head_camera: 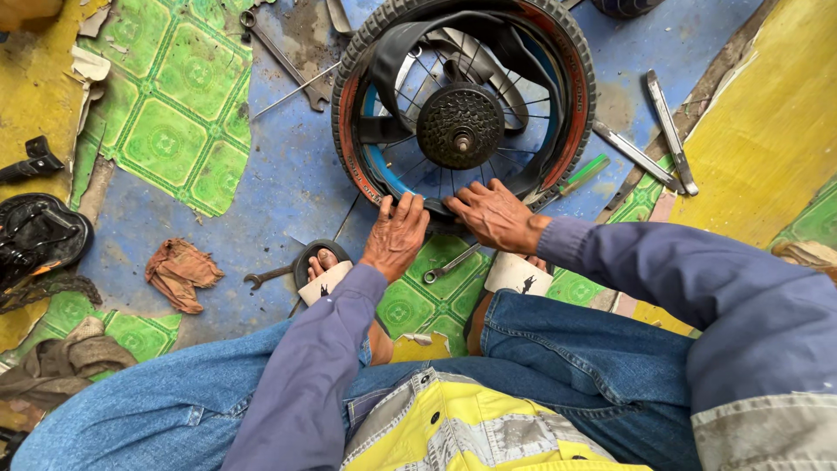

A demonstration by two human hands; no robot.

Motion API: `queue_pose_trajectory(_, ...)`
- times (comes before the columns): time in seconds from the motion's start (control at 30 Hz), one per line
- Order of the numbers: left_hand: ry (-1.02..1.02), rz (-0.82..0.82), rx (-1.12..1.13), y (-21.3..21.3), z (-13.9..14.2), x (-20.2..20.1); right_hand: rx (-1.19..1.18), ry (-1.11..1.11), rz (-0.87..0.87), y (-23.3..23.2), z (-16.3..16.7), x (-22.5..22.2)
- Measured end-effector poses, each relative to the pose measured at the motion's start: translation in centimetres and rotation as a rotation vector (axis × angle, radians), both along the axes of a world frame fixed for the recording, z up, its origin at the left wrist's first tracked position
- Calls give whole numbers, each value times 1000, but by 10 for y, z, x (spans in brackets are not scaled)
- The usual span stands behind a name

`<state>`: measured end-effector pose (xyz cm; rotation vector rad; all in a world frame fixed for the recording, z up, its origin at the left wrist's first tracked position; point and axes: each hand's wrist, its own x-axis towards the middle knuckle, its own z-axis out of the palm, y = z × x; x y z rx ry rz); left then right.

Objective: The person sits on the floor repairing a bicycle wheel. They pull the inner tube out from the rim, work the tube and tire bead around the wheel by hand, and use tire levers lying nearby while pressing the tire back onto the rim.

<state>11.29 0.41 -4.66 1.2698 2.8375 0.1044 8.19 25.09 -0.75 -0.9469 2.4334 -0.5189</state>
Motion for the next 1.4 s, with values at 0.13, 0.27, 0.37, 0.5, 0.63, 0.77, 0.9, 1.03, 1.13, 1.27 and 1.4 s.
queue_pose_trajectory(0.13,-208,144,-26,16,15,-4,15,-72,-100,-1,-11,-10)
queue_pose_trajectory(0.27,-294,180,-16,21,26,-11,-75,-114,-173,-4,-14,-4)
queue_pose_trajectory(0.37,-271,191,40,22,28,-10,-200,-123,-231,-7,-11,6)
queue_pose_trajectory(0.5,-266,163,34,18,23,-9,-119,-213,-227,-14,-8,6)
queue_pose_trajectory(0.63,-269,133,44,14,17,-8,-24,-242,-211,-23,-5,-2)
queue_pose_trajectory(0.77,-184,100,20,14,16,-5,134,-305,-203,-24,-4,-7)
queue_pose_trajectory(0.9,-191,62,51,2,22,-12,123,-257,-168,-17,-5,-7)
queue_pose_trajectory(1.03,-221,42,4,-2,30,-13,110,-216,-140,-13,-8,-6)
queue_pose_trajectory(1.13,-240,78,-10,9,32,-2,156,-193,-94,-13,-8,-2)
queue_pose_trajectory(1.27,-274,144,71,17,27,12,130,-161,-94,-14,-4,1)
queue_pose_trajectory(1.4,-191,165,154,0,19,14,92,-226,-197,-14,-1,-5)
